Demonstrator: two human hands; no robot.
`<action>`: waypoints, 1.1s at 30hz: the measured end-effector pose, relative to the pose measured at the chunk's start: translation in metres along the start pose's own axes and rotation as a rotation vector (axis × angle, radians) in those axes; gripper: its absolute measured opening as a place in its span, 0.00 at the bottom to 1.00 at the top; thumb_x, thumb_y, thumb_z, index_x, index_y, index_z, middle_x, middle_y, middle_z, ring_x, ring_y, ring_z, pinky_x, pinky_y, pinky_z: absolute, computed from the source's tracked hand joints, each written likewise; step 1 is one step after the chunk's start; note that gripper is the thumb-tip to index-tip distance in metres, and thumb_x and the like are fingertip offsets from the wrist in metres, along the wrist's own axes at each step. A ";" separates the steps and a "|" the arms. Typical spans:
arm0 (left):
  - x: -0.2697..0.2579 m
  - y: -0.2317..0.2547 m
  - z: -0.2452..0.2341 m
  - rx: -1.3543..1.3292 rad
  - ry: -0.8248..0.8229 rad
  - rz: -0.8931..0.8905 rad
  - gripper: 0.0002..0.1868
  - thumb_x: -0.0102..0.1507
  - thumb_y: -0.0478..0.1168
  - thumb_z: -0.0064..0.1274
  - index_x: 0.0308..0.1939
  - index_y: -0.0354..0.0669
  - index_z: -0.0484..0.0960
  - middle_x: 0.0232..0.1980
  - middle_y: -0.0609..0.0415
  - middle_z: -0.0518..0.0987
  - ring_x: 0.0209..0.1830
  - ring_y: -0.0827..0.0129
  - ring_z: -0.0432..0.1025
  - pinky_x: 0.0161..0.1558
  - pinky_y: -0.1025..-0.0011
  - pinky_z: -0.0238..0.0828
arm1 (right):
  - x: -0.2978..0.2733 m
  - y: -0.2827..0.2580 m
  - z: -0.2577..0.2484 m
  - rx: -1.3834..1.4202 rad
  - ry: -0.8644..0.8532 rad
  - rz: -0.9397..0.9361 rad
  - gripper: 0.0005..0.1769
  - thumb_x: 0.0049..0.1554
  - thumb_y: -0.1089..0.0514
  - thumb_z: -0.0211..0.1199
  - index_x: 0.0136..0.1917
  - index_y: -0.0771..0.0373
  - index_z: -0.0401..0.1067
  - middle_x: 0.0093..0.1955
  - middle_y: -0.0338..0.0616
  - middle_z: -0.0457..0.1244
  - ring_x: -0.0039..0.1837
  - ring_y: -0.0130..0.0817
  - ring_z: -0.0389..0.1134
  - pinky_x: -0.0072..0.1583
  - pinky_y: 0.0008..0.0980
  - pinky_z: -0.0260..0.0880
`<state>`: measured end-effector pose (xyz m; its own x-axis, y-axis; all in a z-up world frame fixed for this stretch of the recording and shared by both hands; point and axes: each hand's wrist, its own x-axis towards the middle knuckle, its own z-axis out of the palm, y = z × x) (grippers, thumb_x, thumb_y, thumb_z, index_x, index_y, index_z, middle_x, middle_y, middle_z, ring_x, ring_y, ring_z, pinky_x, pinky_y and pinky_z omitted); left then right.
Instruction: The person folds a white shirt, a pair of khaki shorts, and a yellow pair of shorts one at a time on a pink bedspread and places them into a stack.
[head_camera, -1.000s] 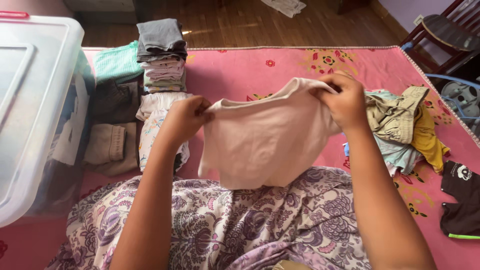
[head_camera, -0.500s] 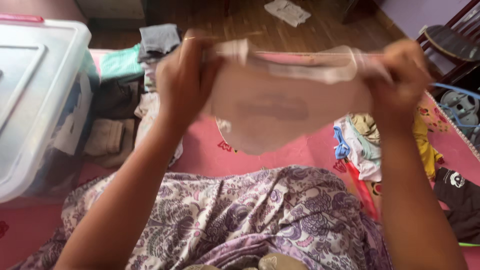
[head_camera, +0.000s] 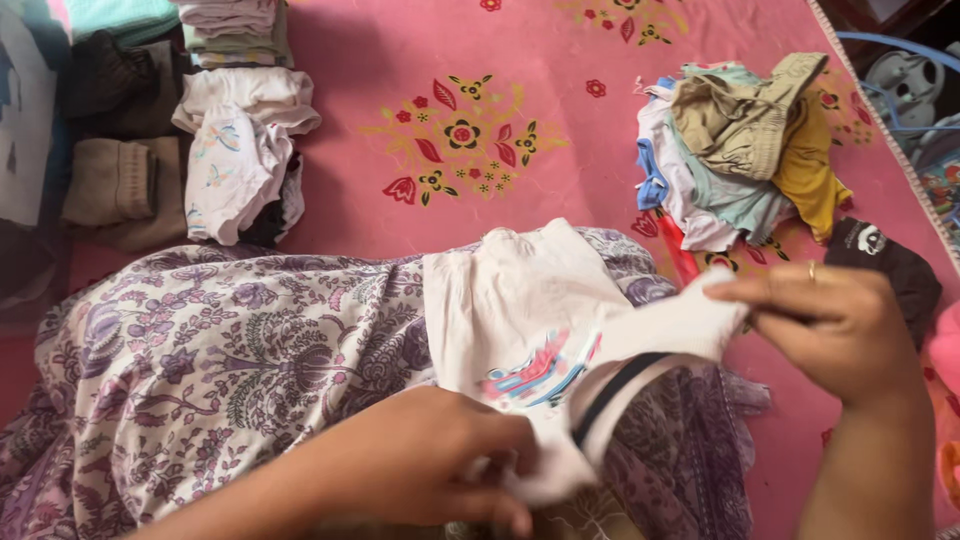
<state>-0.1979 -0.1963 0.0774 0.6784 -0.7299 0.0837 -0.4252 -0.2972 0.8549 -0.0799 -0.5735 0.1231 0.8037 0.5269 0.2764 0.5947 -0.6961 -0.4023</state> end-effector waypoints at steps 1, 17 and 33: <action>0.009 -0.009 0.002 -0.119 -0.240 0.033 0.19 0.62 0.50 0.63 0.51 0.45 0.80 0.41 0.54 0.85 0.33 0.59 0.79 0.35 0.62 0.74 | 0.007 -0.003 -0.003 0.027 0.031 -0.038 0.23 0.45 0.74 0.66 0.53 0.59 0.82 0.37 0.39 0.63 0.38 0.26 0.63 0.43 0.27 0.63; 0.286 -0.338 0.017 0.082 0.055 -0.695 0.38 0.56 0.71 0.61 0.36 0.34 0.88 0.32 0.46 0.83 0.31 0.61 0.77 0.39 0.60 0.71 | -0.083 0.062 0.040 0.815 0.420 0.409 0.12 0.64 0.67 0.55 0.56 0.72 0.77 0.54 0.45 0.72 0.55 0.27 0.72 0.62 0.26 0.71; 0.094 -0.085 -0.158 -0.070 0.923 -0.007 0.14 0.66 0.41 0.65 0.42 0.43 0.72 0.33 0.65 0.71 0.32 0.82 0.64 0.31 0.79 0.63 | -0.015 0.075 -0.003 0.891 0.724 0.180 0.10 0.62 0.77 0.64 0.55 0.71 0.77 0.50 0.44 0.70 0.49 0.23 0.69 0.55 0.17 0.69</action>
<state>-0.0028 -0.1425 0.0932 0.9020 0.0609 0.4273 -0.4024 -0.2400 0.8835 -0.0471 -0.6347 0.0914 0.8696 -0.1466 0.4716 0.4778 0.0086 -0.8784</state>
